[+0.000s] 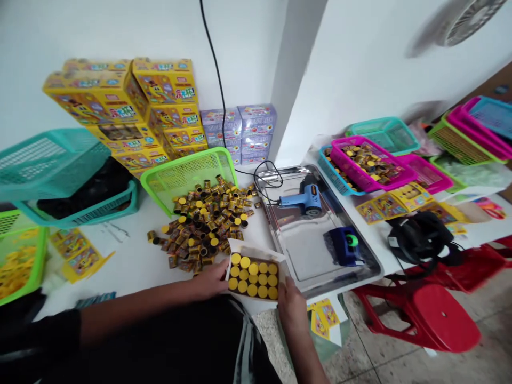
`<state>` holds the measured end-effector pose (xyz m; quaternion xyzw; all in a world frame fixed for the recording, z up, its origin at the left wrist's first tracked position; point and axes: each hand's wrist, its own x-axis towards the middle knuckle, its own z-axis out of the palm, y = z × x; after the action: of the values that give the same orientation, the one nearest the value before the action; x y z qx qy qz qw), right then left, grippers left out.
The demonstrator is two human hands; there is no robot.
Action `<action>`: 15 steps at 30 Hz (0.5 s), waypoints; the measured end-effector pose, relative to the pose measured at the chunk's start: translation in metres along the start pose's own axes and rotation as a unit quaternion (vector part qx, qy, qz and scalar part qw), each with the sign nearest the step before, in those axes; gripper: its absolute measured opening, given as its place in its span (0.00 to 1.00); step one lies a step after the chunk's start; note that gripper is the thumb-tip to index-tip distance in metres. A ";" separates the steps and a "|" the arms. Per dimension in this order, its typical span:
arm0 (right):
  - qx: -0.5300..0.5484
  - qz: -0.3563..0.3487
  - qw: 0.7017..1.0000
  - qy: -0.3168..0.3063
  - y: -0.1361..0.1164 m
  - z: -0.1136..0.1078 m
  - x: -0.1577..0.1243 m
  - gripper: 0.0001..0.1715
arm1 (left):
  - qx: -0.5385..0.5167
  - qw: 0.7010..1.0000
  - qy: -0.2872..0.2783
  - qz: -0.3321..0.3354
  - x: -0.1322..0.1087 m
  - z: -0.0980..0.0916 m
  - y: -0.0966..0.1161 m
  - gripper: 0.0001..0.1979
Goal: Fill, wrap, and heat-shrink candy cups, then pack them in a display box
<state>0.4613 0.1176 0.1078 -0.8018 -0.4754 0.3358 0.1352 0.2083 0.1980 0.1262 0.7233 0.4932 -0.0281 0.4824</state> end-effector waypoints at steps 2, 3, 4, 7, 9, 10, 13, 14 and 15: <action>0.018 0.015 0.999 -0.022 -0.004 0.025 0.002 0.17 | 0.013 1.000 -0.007 -0.011 -0.002 0.006 -0.023 0.21; 0.021 0.023 0.999 -0.021 -0.006 0.035 0.004 0.16 | 0.017 1.000 -0.008 -0.012 -0.001 0.009 -0.031 0.22; 0.021 0.030 0.999 -0.018 -0.007 0.043 0.006 0.16 | 0.018 1.000 -0.008 -0.010 0.000 0.013 -0.037 0.22; 0.034 0.061 0.998 -0.008 -0.008 0.054 0.008 0.17 | 0.013 1.000 -0.011 0.013 0.003 0.020 -0.049 0.22; 0.055 0.083 0.995 0.004 -0.005 0.055 0.004 0.21 | 0.008 0.999 -0.013 0.034 0.000 0.023 -0.058 0.23; 0.065 0.092 0.993 0.014 -0.001 0.055 -0.002 0.25 | 0.007 0.999 -0.014 0.044 -0.004 0.025 -0.065 0.23; 0.104 0.133 0.983 0.071 0.014 0.062 -0.035 0.35 | 0.023 0.997 -0.023 0.070 -0.023 0.032 -0.099 0.18; 0.106 0.148 0.980 0.079 0.020 0.068 -0.050 0.36 | 0.035 0.996 -0.026 0.076 -0.032 0.035 -0.114 0.14; 0.096 0.159 0.980 0.074 0.024 0.076 -0.066 0.35 | 0.049 0.995 -0.029 0.082 -0.041 0.038 -0.129 0.11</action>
<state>0.4057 0.0410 0.0663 -0.8731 -0.2961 0.3366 0.1917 0.1080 0.1479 0.0404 0.7828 0.4164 -0.0332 0.4613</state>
